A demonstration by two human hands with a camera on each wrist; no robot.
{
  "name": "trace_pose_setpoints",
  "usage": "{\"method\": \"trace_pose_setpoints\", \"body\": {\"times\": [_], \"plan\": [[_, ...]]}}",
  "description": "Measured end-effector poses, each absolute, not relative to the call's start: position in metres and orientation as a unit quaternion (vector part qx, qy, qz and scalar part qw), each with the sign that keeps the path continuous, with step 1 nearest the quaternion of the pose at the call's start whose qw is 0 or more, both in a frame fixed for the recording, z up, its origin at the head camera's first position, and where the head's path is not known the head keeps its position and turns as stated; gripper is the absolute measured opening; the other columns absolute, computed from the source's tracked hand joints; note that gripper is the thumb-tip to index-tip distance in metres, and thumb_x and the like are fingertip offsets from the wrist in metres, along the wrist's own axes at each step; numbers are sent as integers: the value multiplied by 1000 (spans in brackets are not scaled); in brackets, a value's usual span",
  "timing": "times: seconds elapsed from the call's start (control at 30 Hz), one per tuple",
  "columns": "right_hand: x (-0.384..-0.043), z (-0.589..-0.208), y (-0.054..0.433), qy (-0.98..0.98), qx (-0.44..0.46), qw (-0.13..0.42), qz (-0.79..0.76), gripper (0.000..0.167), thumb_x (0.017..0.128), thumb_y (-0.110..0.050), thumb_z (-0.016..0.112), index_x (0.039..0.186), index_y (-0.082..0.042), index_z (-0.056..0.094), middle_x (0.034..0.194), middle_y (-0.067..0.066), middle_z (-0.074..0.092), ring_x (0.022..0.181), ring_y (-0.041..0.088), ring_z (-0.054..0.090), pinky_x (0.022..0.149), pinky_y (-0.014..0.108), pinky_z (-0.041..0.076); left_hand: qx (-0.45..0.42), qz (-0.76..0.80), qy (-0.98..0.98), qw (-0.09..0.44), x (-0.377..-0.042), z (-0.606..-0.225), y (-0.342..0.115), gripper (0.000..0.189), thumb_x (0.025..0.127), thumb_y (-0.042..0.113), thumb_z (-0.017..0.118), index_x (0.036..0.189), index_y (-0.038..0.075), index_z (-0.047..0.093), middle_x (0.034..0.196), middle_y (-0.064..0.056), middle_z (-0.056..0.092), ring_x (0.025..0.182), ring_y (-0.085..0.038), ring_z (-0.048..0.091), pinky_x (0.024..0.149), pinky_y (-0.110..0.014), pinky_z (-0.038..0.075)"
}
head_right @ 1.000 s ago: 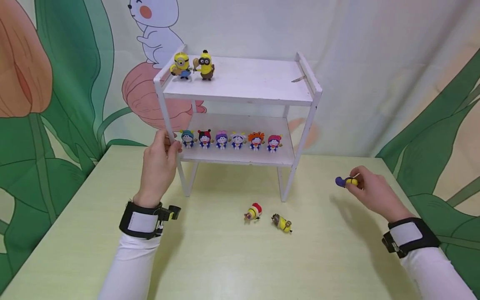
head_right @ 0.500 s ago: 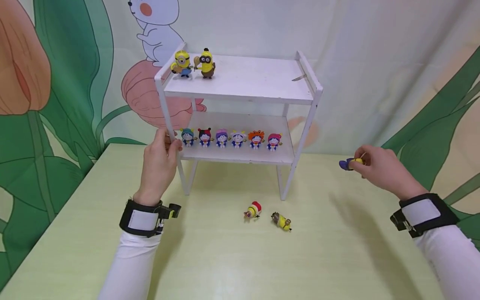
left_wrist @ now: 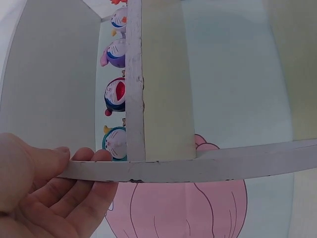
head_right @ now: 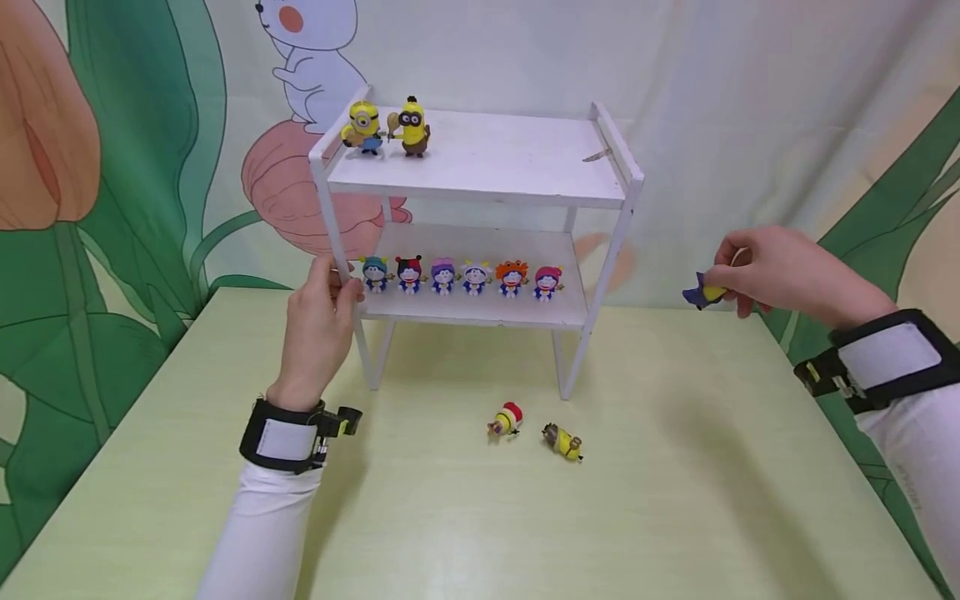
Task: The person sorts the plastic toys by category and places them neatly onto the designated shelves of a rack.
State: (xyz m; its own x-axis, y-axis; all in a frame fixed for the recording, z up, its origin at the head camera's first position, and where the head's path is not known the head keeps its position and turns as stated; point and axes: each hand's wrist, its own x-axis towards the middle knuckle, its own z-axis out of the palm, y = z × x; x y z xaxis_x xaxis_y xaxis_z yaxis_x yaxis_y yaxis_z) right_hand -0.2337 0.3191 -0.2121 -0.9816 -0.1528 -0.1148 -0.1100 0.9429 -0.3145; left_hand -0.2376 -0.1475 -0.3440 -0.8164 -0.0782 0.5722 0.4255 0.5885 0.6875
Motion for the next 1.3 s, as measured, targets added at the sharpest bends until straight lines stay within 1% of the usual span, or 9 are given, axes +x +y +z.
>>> {"method": "trace_pose_setpoints", "body": {"times": [0.13, 0.23, 0.5, 0.7, 0.83, 1.0, 1.13, 1.3], "plan": [[-232, -198, 310, 978, -65, 97, -171, 36, 97, -40, 60, 100, -4, 58, 70, 9, 64, 60, 27, 55, 53, 35, 45, -102, -445, -844, 281, -238, -343, -147, 19, 100, 3, 54, 115, -5, 50, 96, -21, 64, 81, -30, 63, 70, -43, 58], [-231, -187, 304, 978, -70, 112, -163, 35, 97, -38, 60, 100, -3, 58, 72, 9, 65, 62, 27, 57, 52, 35, 47, -104, -445, -844, 279, -238, -342, -146, 19, 100, 4, 54, 116, -5, 50, 97, -21, 64, 82, -30, 63, 71, -43, 58], [-231, -153, 283, 971, -93, 180, -128, 32, 98, -35, 60, 99, -3, 56, 73, 9, 63, 62, 27, 59, 53, 35, 48, -105, -446, -844, 280, -239, -343, -147, 19, 100, 4, 54, 117, -4, 50, 96, -20, 64, 81, -30, 63, 69, -43, 57], [-228, -123, 252, 968, -112, 198, -101, 31, 98, -33, 60, 101, -3, 55, 75, 9, 64, 61, 26, 59, 54, 35, 49, -106, -449, -842, 280, -238, -346, -149, 19, 100, 3, 53, 117, -5, 50, 96, -21, 65, 81, -30, 64, 67, -44, 57], [-230, -107, 227, 970, -124, 190, -85, 30, 97, -30, 62, 103, -2, 54, 77, 6, 65, 59, 25, 59, 53, 34, 51, -104, -449, -841, 283, -237, -347, -149, 19, 100, 3, 54, 116, -5, 50, 95, -20, 64, 81, -30, 63, 67, -43, 57], [-234, -87, 197, 976, -133, 161, -65, 32, 96, -30, 63, 107, -1, 54, 79, 7, 66, 58, 25, 60, 51, 34, 50, -106, -451, -841, 279, -238, -347, -148, 19, 100, 4, 54, 117, -3, 49, 96, -20, 64, 82, -30, 64, 70, -43, 58], [-238, -74, 174, 980, -147, 128, -43, 33, 97, -30, 61, 110, 0, 54, 79, 9, 66, 58, 24, 62, 52, 33, 52, -108, -452, -840, 279, -238, -346, -148, 19, 100, 4, 54, 117, -4, 49, 97, -21, 64, 82, -30, 63, 71, -43, 58], [-245, -63, 144, 984, -166, 68, -20, 36, 98, -30, 60, 113, 3, 54, 80, 12, 66, 56, 24, 62, 53, 30, 53, -109, -452, -839, 284, -239, -345, -149, 18, 100, 3, 54, 116, -4, 49, 96, -21, 64, 82, -30, 63, 70, -43, 58]]}}
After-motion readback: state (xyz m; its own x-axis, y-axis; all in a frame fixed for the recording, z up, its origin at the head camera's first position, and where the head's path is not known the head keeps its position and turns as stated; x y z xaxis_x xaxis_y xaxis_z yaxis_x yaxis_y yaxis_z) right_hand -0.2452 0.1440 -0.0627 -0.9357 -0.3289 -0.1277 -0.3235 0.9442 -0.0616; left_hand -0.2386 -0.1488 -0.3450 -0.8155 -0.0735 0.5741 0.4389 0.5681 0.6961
